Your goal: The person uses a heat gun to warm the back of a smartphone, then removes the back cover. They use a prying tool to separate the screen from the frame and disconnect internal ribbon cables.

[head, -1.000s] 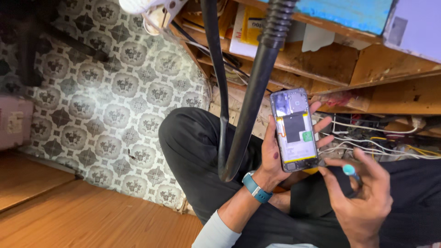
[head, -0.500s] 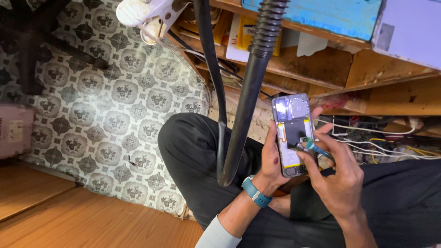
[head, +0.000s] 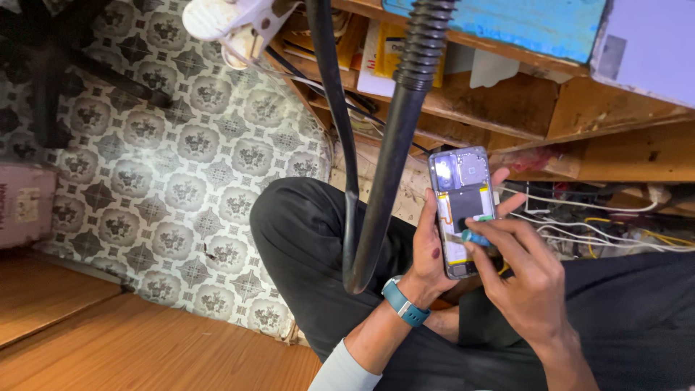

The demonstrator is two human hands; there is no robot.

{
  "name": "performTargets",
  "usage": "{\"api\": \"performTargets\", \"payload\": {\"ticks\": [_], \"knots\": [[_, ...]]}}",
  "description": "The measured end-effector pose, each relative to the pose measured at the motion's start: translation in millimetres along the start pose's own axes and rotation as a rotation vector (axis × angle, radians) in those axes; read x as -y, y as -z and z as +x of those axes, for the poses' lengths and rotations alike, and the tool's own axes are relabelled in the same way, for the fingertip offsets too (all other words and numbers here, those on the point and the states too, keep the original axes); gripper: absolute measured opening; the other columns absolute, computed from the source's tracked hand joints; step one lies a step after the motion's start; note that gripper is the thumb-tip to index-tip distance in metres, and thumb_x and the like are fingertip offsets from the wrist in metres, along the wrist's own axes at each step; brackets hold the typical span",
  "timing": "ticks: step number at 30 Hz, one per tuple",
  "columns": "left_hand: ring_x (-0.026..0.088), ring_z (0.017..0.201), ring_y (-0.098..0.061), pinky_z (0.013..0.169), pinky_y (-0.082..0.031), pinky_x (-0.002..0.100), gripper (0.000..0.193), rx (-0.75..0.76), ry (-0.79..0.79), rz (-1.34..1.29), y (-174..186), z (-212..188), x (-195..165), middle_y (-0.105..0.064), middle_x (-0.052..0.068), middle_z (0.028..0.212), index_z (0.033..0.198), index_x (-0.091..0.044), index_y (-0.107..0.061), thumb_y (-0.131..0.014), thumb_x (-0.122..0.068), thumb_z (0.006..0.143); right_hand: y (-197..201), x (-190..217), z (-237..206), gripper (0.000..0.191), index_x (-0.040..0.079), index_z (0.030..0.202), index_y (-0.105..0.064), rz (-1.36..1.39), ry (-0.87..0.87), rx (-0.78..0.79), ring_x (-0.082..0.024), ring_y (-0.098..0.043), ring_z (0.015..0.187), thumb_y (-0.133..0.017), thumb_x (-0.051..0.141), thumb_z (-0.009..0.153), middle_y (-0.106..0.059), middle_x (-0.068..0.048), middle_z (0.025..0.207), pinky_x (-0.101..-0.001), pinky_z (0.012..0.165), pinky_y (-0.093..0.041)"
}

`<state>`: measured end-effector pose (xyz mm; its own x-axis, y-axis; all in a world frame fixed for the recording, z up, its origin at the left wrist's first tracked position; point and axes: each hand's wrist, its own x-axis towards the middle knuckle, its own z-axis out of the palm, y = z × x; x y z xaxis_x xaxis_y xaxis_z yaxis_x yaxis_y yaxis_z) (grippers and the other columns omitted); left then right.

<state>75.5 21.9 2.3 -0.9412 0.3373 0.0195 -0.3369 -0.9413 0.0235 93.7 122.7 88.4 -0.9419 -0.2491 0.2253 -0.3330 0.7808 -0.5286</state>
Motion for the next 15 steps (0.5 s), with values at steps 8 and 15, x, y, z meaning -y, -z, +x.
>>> {"api": "performTargets", "payload": {"ticks": [8,15], "knots": [[0.039,0.154,-0.03,0.12,-0.036,0.054,0.084,0.001,0.008,-0.024,-1.1,-0.3,-0.3,-0.019,0.013,0.176,0.172,-0.015,-0.014,-0.023,-0.069,0.109,3.4,-13.4,-3.0,0.025,0.005,0.109,-0.075,0.089,-0.111,0.017,-0.015,-0.074,0.087,-0.077,-0.002,0.086,-0.075,-0.007,0.104,-0.0277,0.067,-0.057],[0.038,0.154,-0.03,0.115,-0.038,0.058,0.085,0.018,0.008,-0.022,0.0,-0.1,-3.1,-0.019,0.012,0.176,0.172,-0.016,-0.013,-0.023,-0.07,0.109,1.0,-15.4,-4.0,0.042,0.004,0.124,-0.071,0.048,-0.034,-0.03,-0.018,-0.074,0.1,-0.079,-0.001,0.084,-0.075,-0.011,0.114,-0.0296,0.078,-0.059]]}}
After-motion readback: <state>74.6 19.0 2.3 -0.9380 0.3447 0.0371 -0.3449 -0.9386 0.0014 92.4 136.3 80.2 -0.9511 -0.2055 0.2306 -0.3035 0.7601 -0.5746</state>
